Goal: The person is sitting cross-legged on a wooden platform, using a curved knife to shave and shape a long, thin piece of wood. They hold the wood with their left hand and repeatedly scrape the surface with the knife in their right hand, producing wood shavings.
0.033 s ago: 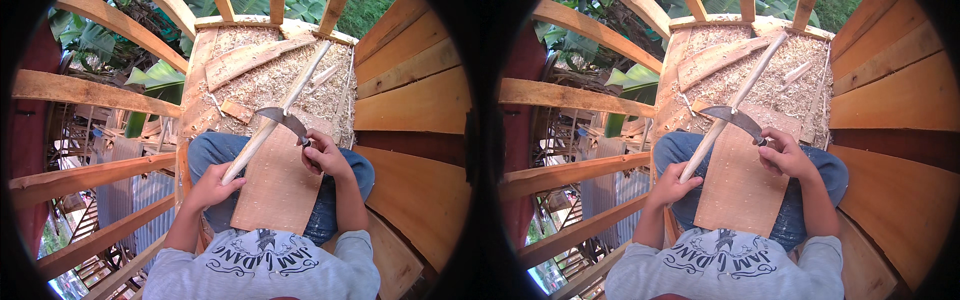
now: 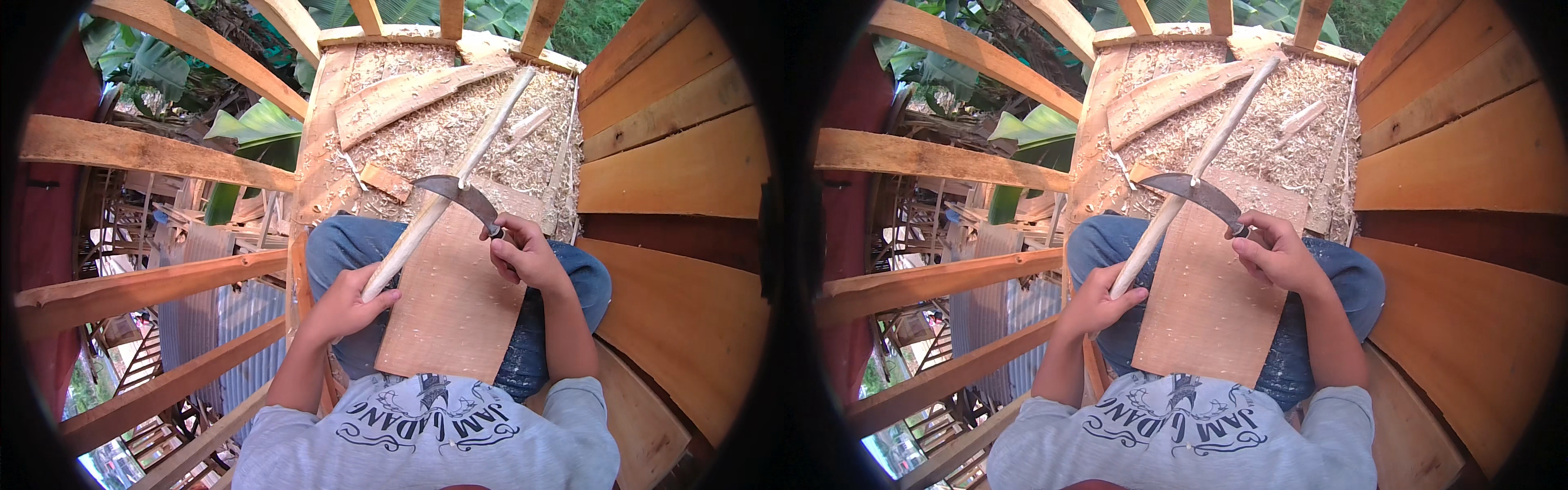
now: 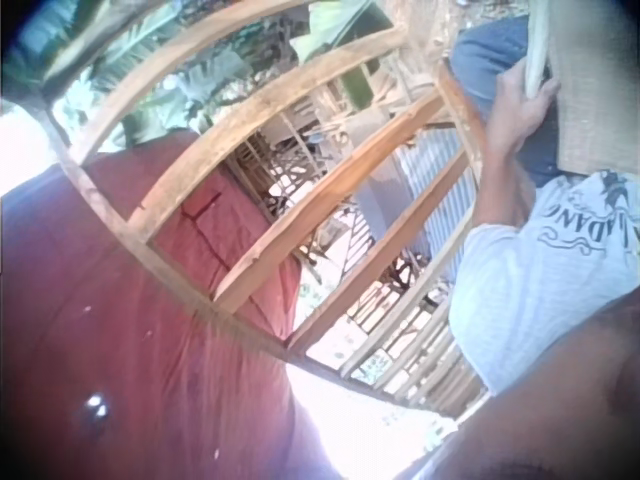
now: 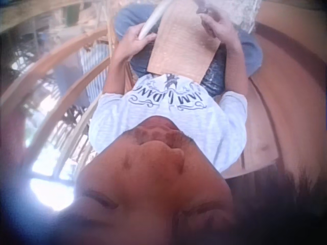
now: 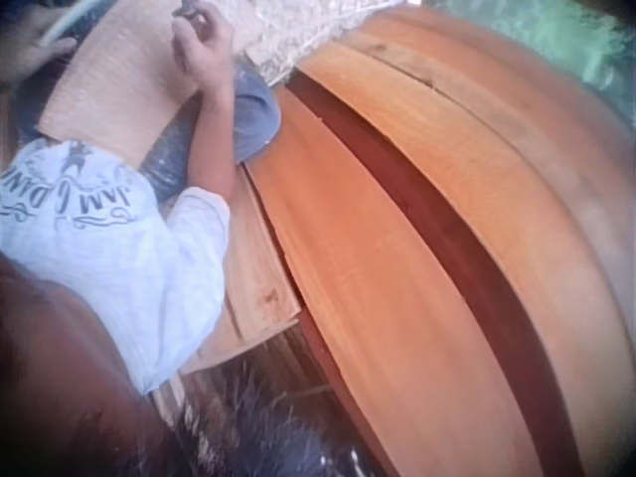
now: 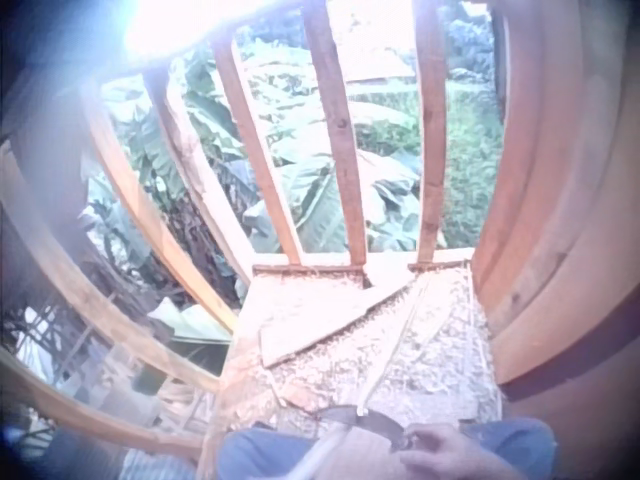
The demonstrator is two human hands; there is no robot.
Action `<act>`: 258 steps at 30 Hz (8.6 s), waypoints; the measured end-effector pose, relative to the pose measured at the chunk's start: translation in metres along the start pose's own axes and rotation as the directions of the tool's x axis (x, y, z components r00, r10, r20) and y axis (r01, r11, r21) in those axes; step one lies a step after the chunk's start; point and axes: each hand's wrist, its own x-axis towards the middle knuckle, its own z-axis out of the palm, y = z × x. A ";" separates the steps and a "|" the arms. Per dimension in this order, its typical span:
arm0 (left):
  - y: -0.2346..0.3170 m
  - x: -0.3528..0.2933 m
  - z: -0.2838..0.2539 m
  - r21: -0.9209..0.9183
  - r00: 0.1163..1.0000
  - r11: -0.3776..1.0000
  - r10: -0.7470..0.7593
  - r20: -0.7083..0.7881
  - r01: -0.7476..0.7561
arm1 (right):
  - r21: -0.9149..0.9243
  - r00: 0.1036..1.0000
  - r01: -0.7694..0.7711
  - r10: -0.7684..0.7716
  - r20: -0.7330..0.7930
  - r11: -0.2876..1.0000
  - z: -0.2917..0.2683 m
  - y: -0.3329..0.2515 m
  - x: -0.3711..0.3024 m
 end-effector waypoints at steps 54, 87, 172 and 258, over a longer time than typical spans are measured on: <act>-0.008 0.006 0.017 0.137 0.973 0.983 0.144 -0.179 -0.120 | -0.437 0.961 0.167 -0.246 -0.130 0.884 0.029 0.029 0.001; -0.014 0.005 0.014 0.119 0.971 0.984 0.153 -0.183 -0.132 | -0.346 0.961 0.100 -0.181 -0.208 0.933 0.026 0.021 -0.005; -0.013 0.008 0.013 0.160 0.982 0.983 0.119 -0.148 -0.095 | -0.549 0.986 0.120 -0.165 -0.033 0.827 0.026 0.012 -0.008; -0.017 0.004 0.010 0.032 0.972 0.981 0.194 -0.133 -0.191 | -0.319 0.900 0.247 -0.338 -0.274 0.915 0.018 0.023 -0.002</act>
